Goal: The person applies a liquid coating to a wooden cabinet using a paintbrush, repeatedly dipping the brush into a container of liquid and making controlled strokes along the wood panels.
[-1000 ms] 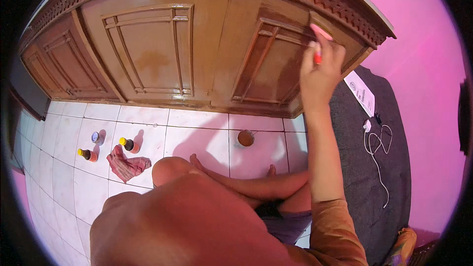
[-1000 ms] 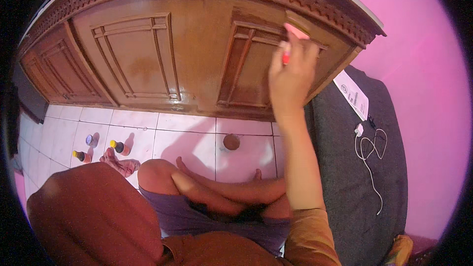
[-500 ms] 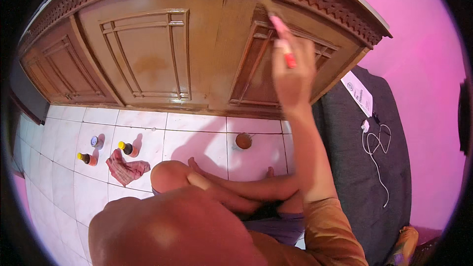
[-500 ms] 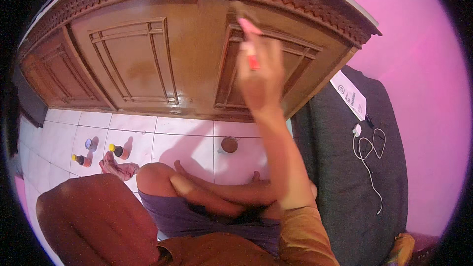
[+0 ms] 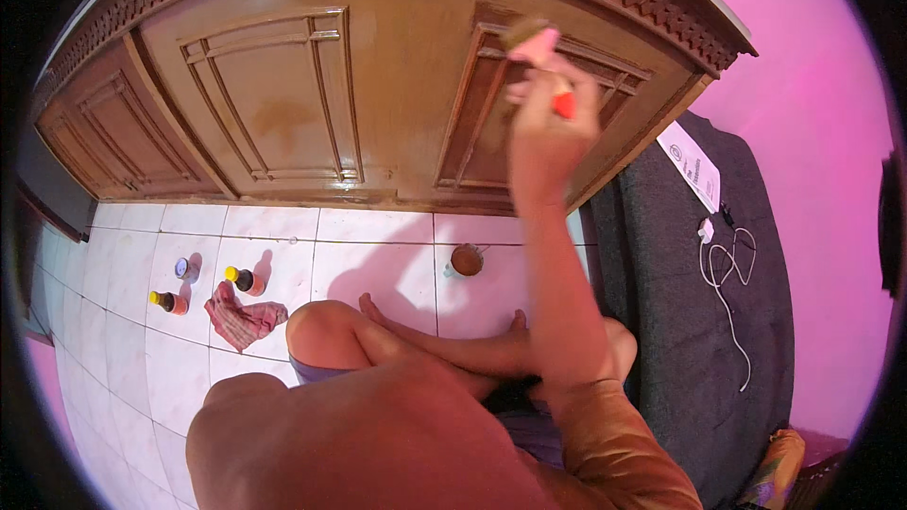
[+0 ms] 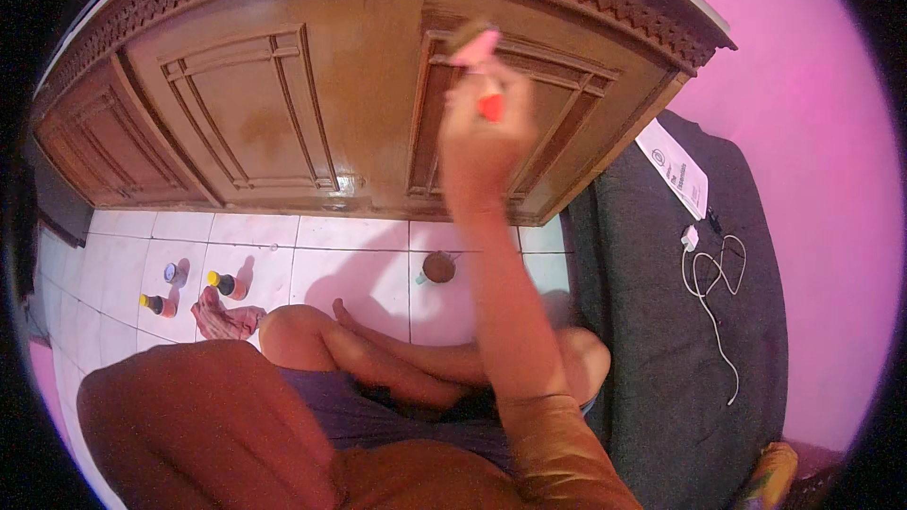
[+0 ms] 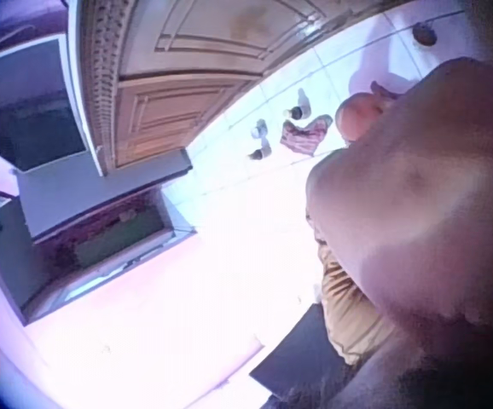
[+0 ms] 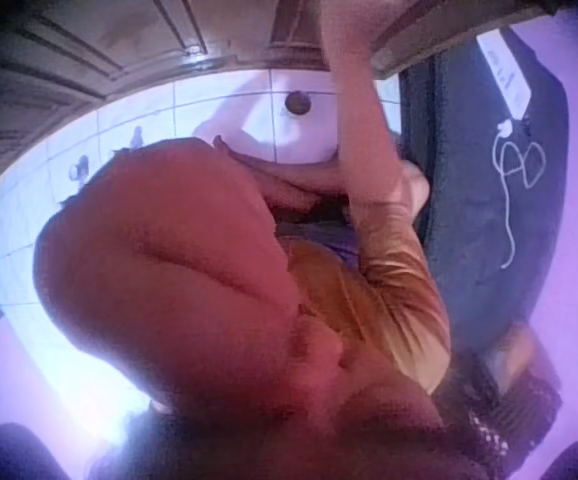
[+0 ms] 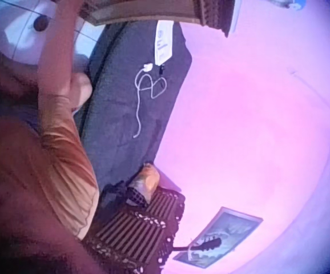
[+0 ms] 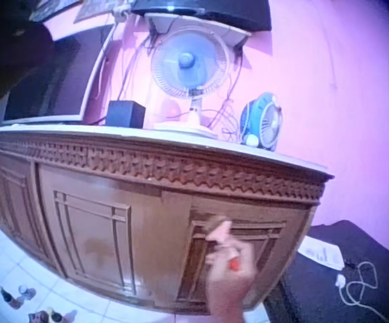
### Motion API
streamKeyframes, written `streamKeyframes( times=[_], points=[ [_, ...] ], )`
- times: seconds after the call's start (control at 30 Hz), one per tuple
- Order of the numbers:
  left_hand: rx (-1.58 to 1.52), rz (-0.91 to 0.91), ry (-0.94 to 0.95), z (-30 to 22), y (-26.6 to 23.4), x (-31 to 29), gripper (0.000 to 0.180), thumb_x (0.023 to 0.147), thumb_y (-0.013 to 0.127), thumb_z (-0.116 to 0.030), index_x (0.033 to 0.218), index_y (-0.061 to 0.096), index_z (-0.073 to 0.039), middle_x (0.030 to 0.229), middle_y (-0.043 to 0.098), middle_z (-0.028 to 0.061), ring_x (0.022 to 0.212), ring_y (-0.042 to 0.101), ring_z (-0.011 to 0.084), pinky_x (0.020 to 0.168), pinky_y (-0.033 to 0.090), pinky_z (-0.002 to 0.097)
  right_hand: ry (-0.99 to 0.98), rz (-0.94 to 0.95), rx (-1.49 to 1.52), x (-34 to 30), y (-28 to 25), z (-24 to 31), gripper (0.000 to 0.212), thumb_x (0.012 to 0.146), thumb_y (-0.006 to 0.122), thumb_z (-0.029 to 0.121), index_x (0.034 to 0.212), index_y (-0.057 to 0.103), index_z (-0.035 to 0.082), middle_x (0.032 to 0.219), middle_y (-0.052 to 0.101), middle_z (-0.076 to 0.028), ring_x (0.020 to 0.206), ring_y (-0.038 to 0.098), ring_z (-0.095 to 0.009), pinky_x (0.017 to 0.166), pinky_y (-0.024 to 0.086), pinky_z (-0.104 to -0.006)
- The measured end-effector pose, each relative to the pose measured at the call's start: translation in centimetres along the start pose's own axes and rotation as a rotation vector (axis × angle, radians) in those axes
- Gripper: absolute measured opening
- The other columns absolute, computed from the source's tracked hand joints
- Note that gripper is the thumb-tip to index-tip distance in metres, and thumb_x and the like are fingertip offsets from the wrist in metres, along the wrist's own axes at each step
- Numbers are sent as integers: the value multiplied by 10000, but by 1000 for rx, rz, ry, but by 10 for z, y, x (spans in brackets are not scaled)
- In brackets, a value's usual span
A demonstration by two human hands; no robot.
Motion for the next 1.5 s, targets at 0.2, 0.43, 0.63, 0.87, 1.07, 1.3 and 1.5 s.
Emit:
streamKeyframes(
  times=[0.2, 0.43, 0.63, 0.87, 1.07, 1.3, 1.5],
  points=[
    [123, -26, -186, 3, -4, -2, 223, 653, 853, -67, 682, 637, -21, 526, 589, 70, 483, 595, 191, 442, 430, 331, 85, 40, 217, -17, 31, 20, 146, 966, 619, 114, 1071, 628, 13, 793, 698, -94, 705, 692, -152, 623, 537, -303],
    [-297, 87, 3, 18, -5, 10, 231, 691, 819, -95, 657, 601, -30, 499, 548, 71, 432, 534, 184, 416, 423, 324, 94, -106, 158, 45, -66, -31, 160, 1002, 554, 97, 1071, 608, -37, 851, 685, -111, 686, 672, -143, 646, 582, -281],
    [-299, 72, 8, 22, -2, 9, 246, 725, 783, -123, 638, 568, -41, 496, 521, 73, 404, 486, 179, 401, 422, 317, -61, -263, -109, 67, -113, -37, 166, 1007, 561, 134, 1041, 578, -27, 839, 682, -113, 657, 646, -132, 593, 561, -275],
    [-186, -24, 54, 18, -11, 0, 277, 765, 741, -155, 617, 530, -53, 492, 491, 74, 372, 430, 173, 384, 421, 310, 33, -85, 22, 16, -18, -14, 94, 960, 601, 132, 983, 597, 41, 763, 661, -99, 675, 675, -199, 618, 530, -347],
    [400, -491, -133, 64, -52, -21, 399, 826, 696, -198, 547, 460, -40, 466, 456, 90, 376, 398, 152, 372, 386, 315, 96, -24, 165, -13, 30, 6, 126, 928, 647, 142, 973, 594, 37, 777, 673, -133, 685, 676, -259, 628, 523, -385],
    [640, -425, -739, 188, -154, -115, 334, 968, 621, -129, 657, 531, -44, 567, 504, -30, 543, 480, 47, 495, 384, 261, 401, -91, 467, 28, -20, -15, 213, 990, 506, 80, 1099, 654, -27, 834, 689, -127, 629, 673, -160, 568, 587, -313],
    [1099, -166, -949, 245, -173, -160, 348, 907, 656, -366, 857, 654, -22, 685, 655, 142, 613, 631, 288, 626, 501, 394, 284, -318, 215, 83, -137, -52, 217, 987, 523, 86, 1103, 652, -44, 843, 687, -117, 620, 647, -143, 554, 566, -281]
  ],
)
Point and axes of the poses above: each hand's wrist, its own x-axis towards the middle knuckle, its own y-axis out of the palm, z = x × y, the point moved 2 cm from there along x, towards the middle knuckle
